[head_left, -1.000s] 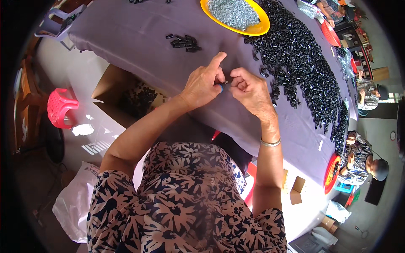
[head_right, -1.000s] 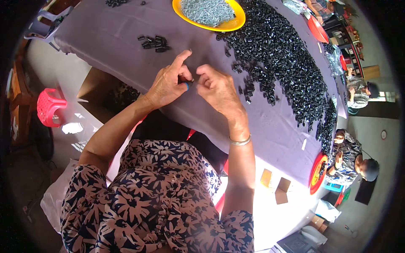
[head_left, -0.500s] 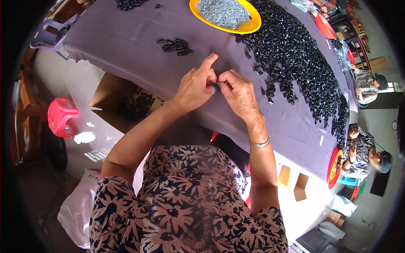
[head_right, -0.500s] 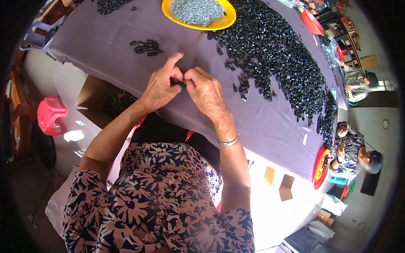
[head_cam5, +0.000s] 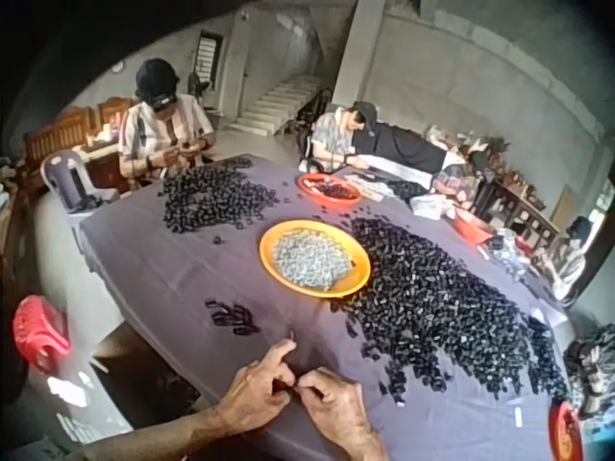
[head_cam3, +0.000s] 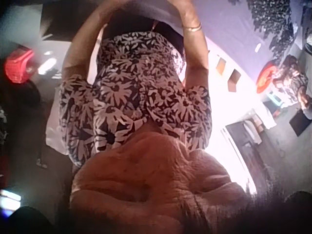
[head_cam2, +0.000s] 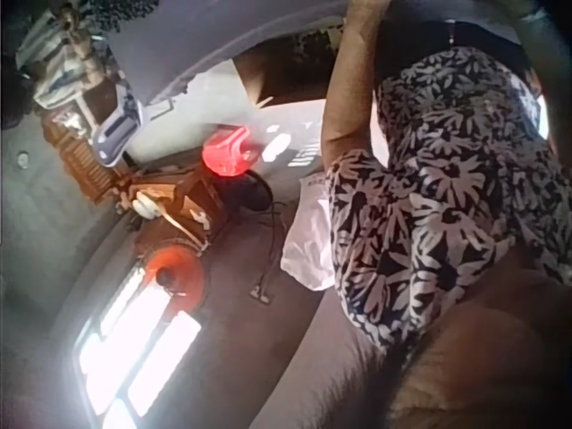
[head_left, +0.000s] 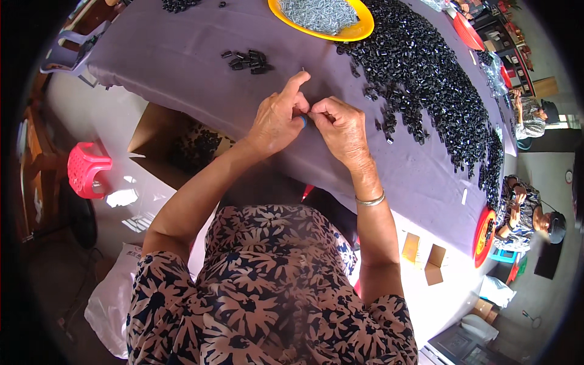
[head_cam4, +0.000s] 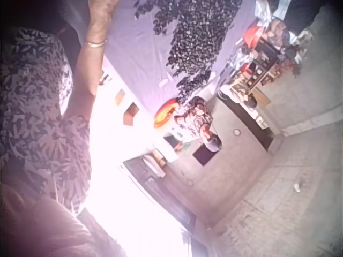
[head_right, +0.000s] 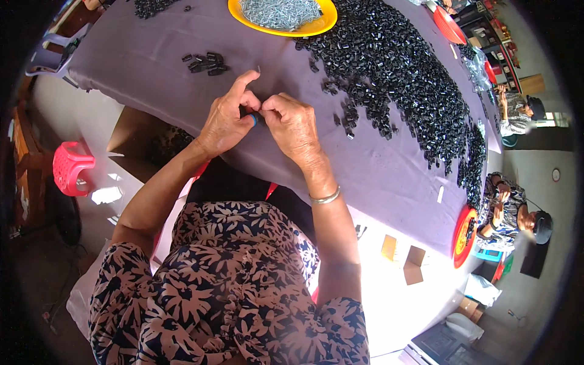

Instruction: Manually sorting and inspecting small black plastic components at a large table.

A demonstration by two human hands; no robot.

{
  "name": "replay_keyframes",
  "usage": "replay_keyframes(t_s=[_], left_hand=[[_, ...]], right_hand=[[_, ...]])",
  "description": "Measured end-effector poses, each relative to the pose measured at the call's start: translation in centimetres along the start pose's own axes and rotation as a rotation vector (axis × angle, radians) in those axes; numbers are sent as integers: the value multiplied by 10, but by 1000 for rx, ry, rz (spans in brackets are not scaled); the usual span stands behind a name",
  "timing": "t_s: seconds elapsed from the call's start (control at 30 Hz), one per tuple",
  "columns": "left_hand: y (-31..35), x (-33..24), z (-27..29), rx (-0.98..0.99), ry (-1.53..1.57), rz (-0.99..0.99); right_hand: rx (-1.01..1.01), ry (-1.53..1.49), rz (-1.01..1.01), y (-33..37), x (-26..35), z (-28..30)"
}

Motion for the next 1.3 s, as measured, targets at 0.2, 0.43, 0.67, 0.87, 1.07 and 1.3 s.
replay_keyframes(t_s=[0.2,0.43,0.67,0.87,1.07,1.3], left_hand=[[1,2,-2,18,15,24],[7,-2,1,0,-51,-130],[4,-9,-1,23,-67,-155],[3,-11,-5,98,-66,-145],[2,-10,-7,116,-78,-131],[2,-11,-7,96,-86,-128]], right_hand=[[36,-9,4,-1,3,1],[-243,185,-25,-24,-32,66],[-4,359,-136,-62,-95,73],[68,433,-136,-75,-88,56],[80,405,-111,-69,-84,59],[138,-430,-195,-26,-55,38]])
Point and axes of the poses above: each hand's wrist, its own y-axis away from the middle knuckle, its own z-axis out of the back of the hand, x = y × z, the point moved 8 cm from there along -y, towards the middle knuckle, and after that the axes turned 1 degree about -z, right-handed, at the moved point
